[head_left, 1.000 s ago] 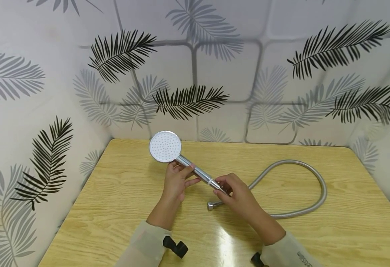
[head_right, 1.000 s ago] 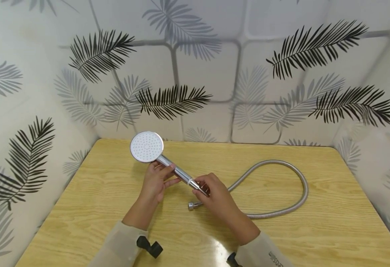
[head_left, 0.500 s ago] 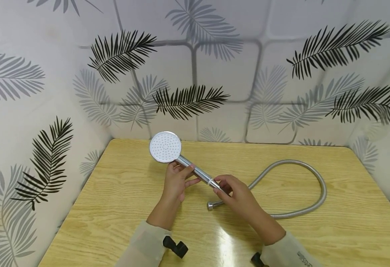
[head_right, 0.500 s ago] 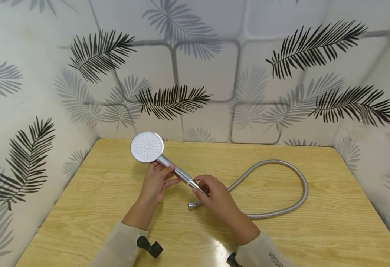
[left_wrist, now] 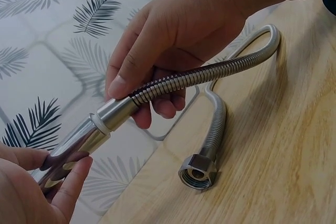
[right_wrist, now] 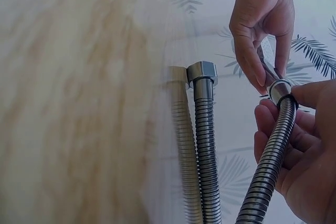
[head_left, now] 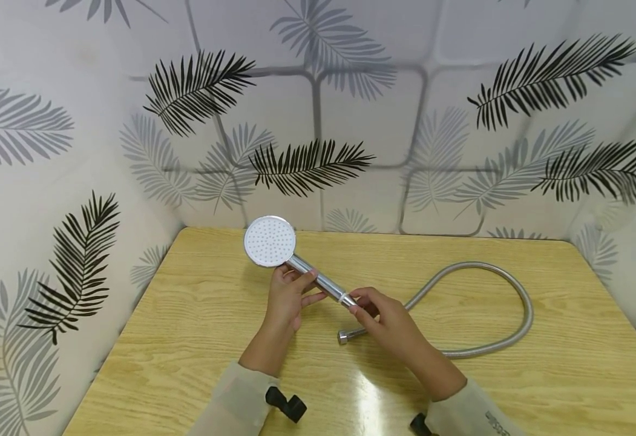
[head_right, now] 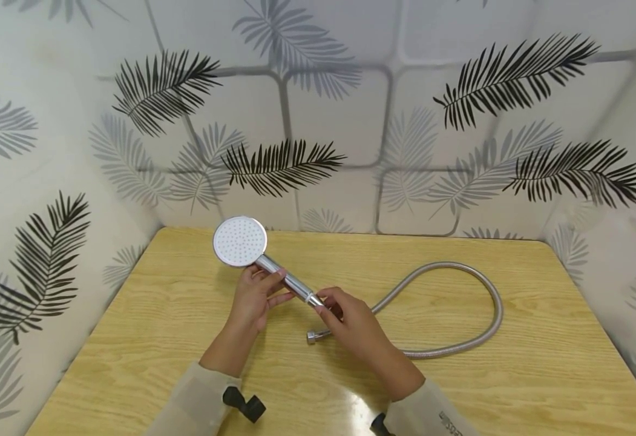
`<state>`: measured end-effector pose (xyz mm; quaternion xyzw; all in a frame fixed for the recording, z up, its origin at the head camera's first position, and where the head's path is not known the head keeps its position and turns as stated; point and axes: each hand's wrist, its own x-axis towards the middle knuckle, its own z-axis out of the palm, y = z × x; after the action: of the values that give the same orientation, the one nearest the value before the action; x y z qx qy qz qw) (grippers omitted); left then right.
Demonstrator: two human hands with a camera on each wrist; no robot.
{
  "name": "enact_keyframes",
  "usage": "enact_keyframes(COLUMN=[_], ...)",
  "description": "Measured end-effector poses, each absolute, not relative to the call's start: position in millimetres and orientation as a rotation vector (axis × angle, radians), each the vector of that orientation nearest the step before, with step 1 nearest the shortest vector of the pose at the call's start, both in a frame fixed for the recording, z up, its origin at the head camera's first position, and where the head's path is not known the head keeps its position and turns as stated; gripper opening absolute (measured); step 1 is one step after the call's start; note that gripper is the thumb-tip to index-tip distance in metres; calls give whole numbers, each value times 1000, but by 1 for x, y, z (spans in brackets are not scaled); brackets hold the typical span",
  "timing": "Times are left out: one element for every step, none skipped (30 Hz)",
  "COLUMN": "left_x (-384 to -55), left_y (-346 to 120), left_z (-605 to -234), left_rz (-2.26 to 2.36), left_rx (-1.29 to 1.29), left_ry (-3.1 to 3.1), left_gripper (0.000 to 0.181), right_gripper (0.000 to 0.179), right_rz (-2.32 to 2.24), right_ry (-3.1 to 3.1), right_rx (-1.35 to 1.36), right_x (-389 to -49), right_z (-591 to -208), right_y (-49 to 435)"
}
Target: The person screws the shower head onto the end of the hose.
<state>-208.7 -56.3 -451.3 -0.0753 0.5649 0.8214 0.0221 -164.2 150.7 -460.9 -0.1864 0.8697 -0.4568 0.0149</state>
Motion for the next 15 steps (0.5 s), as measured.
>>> enact_keyframes(left_x=[-209, -209, -208, -208, -208, -208, -208, -208, -208, -208, -208, -208, -208, -208, -208], left_y=[-56, -56, -56, -56, -56, -56, -56, -56, -56, -56, -56, -56, -56, -55, -55], left_z=[-451, -452, -452, -452, -452, -452, -452, -452, -452, -452, -452, -453, -453, -453, -453], left_rz=[2544, 2543, 2544, 2544, 2545, 2545, 2547, 2548, 2546, 2546, 2548, 2551, 2551, 2554, 2556], left_rx=[-236, -236, -236, -237, -236, -233, -233, -231, -229, -226, -226, -223, -219, -215, -208], left_ry=[1748, 1749, 1747, 1748, 1748, 1749, 1747, 1750, 1753, 1756, 1752, 1749, 1751, 1749, 1750], left_gripper=[46, 46, 46, 46, 46, 46, 46, 46, 46, 46, 46, 46, 46, 45, 45], right_gripper=[23, 22, 23, 22, 22, 22, 23, 25, 28, 30, 34, 37, 40, 43, 44], right_rz=[-1421, -1422, -1422, -1425, -1431, -1435, -1437, -1433, -1428, -1422, -1416, -1413, -1418, -1420, -1429], right_ry=[2699, 2690, 2683, 2673, 2665, 2660, 2660, 2669, 2682, 2693, 2710, 2728, 2742, 2756, 2763], right_rx=[-581, -579, -579, -575, -567, -558, -551, -547, -549, -551, -558, -569, -586, -600, -613], right_x=[-164, -164, -163, -163, -163, -163, -163, -163, -163, -163, -163, -163, -163, -163, -164], right_z=[-461, -461, -460, -460, -460, -459, -459, -459, -460, -460, -460, -460, -461, -461, -461], right_y=[151, 151, 151, 151, 151, 151, 150, 150, 150, 150, 149, 149, 149, 149, 149])
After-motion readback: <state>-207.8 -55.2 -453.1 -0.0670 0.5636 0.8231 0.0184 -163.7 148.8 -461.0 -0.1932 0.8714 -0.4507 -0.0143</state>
